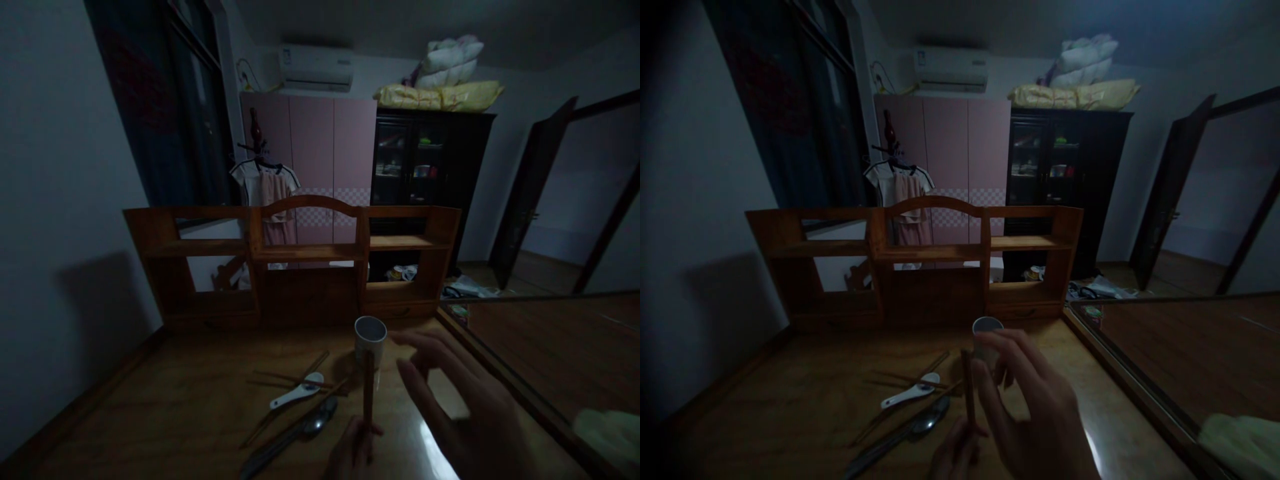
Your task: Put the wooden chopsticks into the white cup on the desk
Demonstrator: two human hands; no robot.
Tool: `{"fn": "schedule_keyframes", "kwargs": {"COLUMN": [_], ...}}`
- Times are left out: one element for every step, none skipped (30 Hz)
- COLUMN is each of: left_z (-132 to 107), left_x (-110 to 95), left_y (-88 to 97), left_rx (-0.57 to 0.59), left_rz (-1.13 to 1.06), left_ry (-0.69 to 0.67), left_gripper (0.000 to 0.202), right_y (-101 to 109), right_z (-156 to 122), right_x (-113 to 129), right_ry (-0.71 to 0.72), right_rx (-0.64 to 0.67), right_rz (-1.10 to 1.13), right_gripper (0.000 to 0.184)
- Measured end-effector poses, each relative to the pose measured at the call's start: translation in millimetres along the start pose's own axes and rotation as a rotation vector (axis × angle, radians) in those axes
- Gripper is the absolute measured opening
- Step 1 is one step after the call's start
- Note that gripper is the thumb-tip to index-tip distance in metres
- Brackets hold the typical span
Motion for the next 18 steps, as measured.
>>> {"fn": "schedule_keyframes", "kwargs": {"left_z": [0,-1,-1,-1,-1,-1,-1,-2,-2,-2,-2,-2,-2,-2,-2,-2,-2,-2], "left_x": [0,0,0,1,1,1,1,0,-1,-1,-2,-2,-3,-3,-3,-3,-2,-1], "left_y": [0.2,0.5,0.7,1.1,1.6,2.1,2.5,3.0,3.3,3.5,3.6,3.4,3.1,2.8,2.5,2.2,2.1,2.0], "left_rx": [0.013,0.025,0.034,0.038,0.037,0.044,0.052,0.060,0.067,0.070,0.069,0.064,0.055,0.045,0.034,0.025,0.020,0.020], "left_rz": [-0.001,-0.008,-0.023,-0.042,-0.063,-0.080,-0.086,-0.085,-0.077,-0.066,-0.054,-0.044,-0.036,-0.032,-0.029,-0.028,-0.026,-0.024], "left_ry": [0.010,0.026,0.042,0.056,0.063,0.058,0.042,0.030,0.024,0.021,0.021,0.024,0.028,0.033,0.033,0.027,0.016,-0.002], "left_gripper": [0.049,0.047,0.046,0.047,0.048,0.049,0.049,0.050,0.050,0.050,0.050,0.051,0.052,0.052,0.052,0.051,0.049,0.048], "right_y": [-10,-20,-28,-35,-40,-43,-45,-45,-44,-43,-42,-42,-42,-43,-44,-46,-47,-49], "right_z": [3,4,3,1,-2,-5,-7,-9,-10,-10,-9,-8,-7,-6,-5,-4,-3,-3], "right_x": [-8,-16,-25,-33,-40,-45,-49,-50,-51,-51,-51,-50,-50,-50,-50,-50,-51,-51], "right_ry": [-0.049,-0.084,-0.137,-0.176,-0.202,-0.218,-0.216,-0.206,-0.193,-0.183,-0.177,-0.182,-0.195,-0.208,-0.219,-0.224,-0.227,-0.224], "right_rx": [0.070,0.114,0.187,0.257,0.313,0.364,0.402,0.428,0.446,0.459,0.474,0.487,0.493,0.495,0.492,0.482,0.469,0.459], "right_rz": [-0.014,0.005,0.040,0.091,0.146,0.204,0.261,0.314,0.357,0.394,0.426,0.450,0.463,0.466,0.462,0.452,0.438,0.431], "right_gripper": [0.030,0.028,0.028,0.027,0.026,0.025,0.024,0.023,0.022,0.021,0.021,0.020,0.020,0.020,0.019,0.018,0.018,0.018]}}
Point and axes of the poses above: each hand's wrist, its own z-axis towards the middle knuckle, its own y-axis out of the back of the hand, x = y × z, the point moved 1 cm from there along z, towards the middle knuckle, and after that the axes turned 7 degrees about -x, right-handed, at the moved point
